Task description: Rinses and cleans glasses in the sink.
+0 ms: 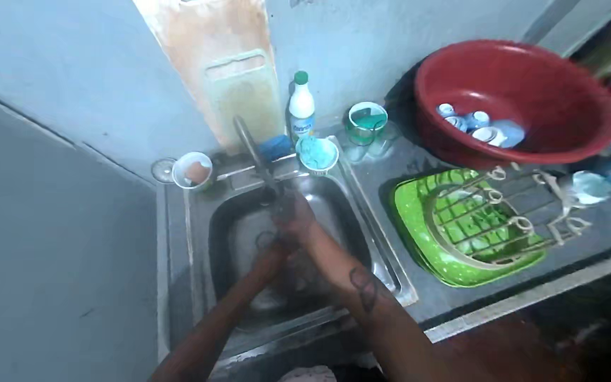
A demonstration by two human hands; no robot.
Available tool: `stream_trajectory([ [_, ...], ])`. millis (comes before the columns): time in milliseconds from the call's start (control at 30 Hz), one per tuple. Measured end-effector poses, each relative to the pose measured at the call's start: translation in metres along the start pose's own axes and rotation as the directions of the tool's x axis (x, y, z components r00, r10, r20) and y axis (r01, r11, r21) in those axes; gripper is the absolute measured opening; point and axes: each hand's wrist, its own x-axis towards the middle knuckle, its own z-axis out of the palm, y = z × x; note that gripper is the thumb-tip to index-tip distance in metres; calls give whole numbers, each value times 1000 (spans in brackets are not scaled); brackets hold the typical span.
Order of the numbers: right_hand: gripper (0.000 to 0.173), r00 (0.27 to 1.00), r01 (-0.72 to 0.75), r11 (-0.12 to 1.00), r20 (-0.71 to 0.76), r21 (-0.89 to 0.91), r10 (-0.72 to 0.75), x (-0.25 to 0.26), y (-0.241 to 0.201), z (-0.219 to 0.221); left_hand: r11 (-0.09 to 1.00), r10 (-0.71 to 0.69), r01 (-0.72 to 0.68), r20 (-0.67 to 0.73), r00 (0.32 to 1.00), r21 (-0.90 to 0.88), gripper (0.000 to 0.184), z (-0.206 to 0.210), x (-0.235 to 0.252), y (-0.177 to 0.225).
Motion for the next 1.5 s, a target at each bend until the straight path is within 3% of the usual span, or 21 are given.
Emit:
stream_trajectory([
  [67, 37, 995, 26, 978, 97, -208, -5, 5, -3, 0, 997, -62, 61, -4, 998, -38, 41, -6, 8, 1],
  [133, 39, 993, 109, 875, 95, -472, -73, 0, -7, 6, 971, -156, 157, 20, 988, -179, 42, -13, 21, -4],
  [200, 43, 980, 198, 676, 120, -710, -160, -16, -16, 20, 883, -248, 249, 57, 967, -398, 40, -20, 35, -12],
  [267, 44, 948, 305, 382, 240, -872, -210, -41, -23, 33, 768, -265, 265, 87, 960, -583, 38, -23, 43, -22],
  [333, 43, 898, 409, 72, 387, -910, -209, -46, -28, 36, 735, -222, 226, 89, 971, -639, 34, -22, 48, -32],
  [400, 45, 870, 441, -156, 463, -884, -166, -56, -34, 37, 766, -208, 231, 108, 972, -601, 37, -21, 50, -36],
  [500, 50, 881, 305, -394, 413, -867, -229, -50, -43, 26, 696, -262, 298, 156, 952, -653, 33, -23, 46, -14],
  [567, 51, 895, 172, -491, 344, -854, -284, -37, -48, 14, 743, -236, 308, 198, 951, -594, 36, -23, 44, -5],
  [733, 54, 913, 82, -572, 291, -816, -285, 2, -33, -11, 858, -190, 249, 173, 966, -450, 37, -17, 39, -9],
  [867, 46, 899, 117, -560, 327, -820, -291, 16, -9, -25, 880, -216, 247, 119, 969, -405, 36, -16, 33, -4],
  [1033, 52, 968, 222, -461, 252, -859, -4, 15, -5, -35, 830, -304, 332, 134, 943, -449, 35, -12, 19, -4],
  [1067, 49, 964, 226, -457, 265, -860, -22, 10, -13, -37, 812, -328, 361, 153, 932, -459, 36, -9, 14, -4],
  [1133, 40, 911, 180, -493, 333, -851, -242, -3, -40, -38, 783, -369, 404, 170, 914, -474, 36, -3, 4, -3],
  [1167, 38, 838, 137, -529, 383, -838, -390, -2, -58, -40, 770, -391, 423, 170, 904, -478, 36, 1, -1, -4],
  [1233, 42, 617, 44, -530, 440, -847, -652, 1, -100, -44, 752, -422, 445, 163, 892, -487, 37, 6, -10, -4],
  [1267, 50, 567, -20, -503, 405, -864, -718, 1, -122, -45, 745, -434, 452, 158, 887, -490, 37, 5, -14, -3],
  [1333, 52, 594, -131, -471, 311, -872, -742, 0, -155, -50, 766, -451, 440, 97, 887, -468, 34, 2, -22, 0],
  [1367, 49, 655, -154, -459, 257, -875, -711, -2, -167, -54, 808, -435, 406, 30, 900, -427, 34, -3, -25, 2],
  [1433, 38, 739, -142, -440, 200, -886, -643, -6, -182, -62, 910, -341, 280, -171, 924, -305, 34, -14, -22, 5],
  [1500, 32, 757, -123, -380, 161, -917, -633, -7, -184, -69, 941, -239, 143, -306, 922, -307, 31, -29, -11, 6],
])
